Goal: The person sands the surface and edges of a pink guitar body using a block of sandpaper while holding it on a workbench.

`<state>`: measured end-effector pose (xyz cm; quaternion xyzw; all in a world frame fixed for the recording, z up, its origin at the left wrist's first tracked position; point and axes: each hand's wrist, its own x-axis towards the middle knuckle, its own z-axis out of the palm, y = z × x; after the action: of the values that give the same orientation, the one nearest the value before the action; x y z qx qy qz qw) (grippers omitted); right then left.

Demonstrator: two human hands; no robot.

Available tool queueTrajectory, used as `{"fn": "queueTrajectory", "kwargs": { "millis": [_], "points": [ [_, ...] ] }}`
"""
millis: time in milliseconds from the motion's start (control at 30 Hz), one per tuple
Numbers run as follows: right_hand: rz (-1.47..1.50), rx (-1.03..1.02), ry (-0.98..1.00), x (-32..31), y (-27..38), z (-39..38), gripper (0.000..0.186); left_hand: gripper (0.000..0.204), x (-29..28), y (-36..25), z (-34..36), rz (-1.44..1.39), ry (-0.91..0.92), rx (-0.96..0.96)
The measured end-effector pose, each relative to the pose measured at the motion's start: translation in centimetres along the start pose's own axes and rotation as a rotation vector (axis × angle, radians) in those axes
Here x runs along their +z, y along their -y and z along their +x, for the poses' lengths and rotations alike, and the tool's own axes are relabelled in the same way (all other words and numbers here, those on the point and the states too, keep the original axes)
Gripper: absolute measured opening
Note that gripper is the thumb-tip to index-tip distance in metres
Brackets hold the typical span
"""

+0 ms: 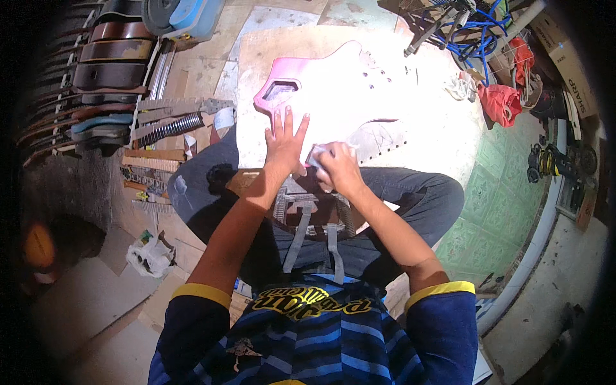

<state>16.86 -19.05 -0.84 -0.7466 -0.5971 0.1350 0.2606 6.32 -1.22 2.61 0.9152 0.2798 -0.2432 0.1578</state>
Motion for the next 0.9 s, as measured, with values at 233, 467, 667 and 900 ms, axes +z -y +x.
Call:
{"fn": "queueTrajectory", "kwargs": {
  "millis": [233, 467, 667, 900],
  "points": [
    [-0.028, 0.167, -0.069, 0.7, -1.0, 1.1, 0.043, 0.153, 0.9, 0.1, 0.1, 0.017, -0.053, 0.016],
    [0.003, 0.277, -0.141, -0.6, -1.2, 1.6, 0.050, 0.155, 1.4, 0.2, 0.0, -0.037, -0.081, 0.045],
    [0.493, 0.092, 0.314, -3.8, 0.9, -2.8, 0.049, 0.157, 0.8, 1.3, -0.2, -0.109, -0.053, 0.146],
    [0.698, 0.547, -0.419, -10.2, -1.9, -4.1, 0.046, 0.133, 8.5, -5.8, -4.0, -0.080, -0.367, 0.069]
  ]
}}
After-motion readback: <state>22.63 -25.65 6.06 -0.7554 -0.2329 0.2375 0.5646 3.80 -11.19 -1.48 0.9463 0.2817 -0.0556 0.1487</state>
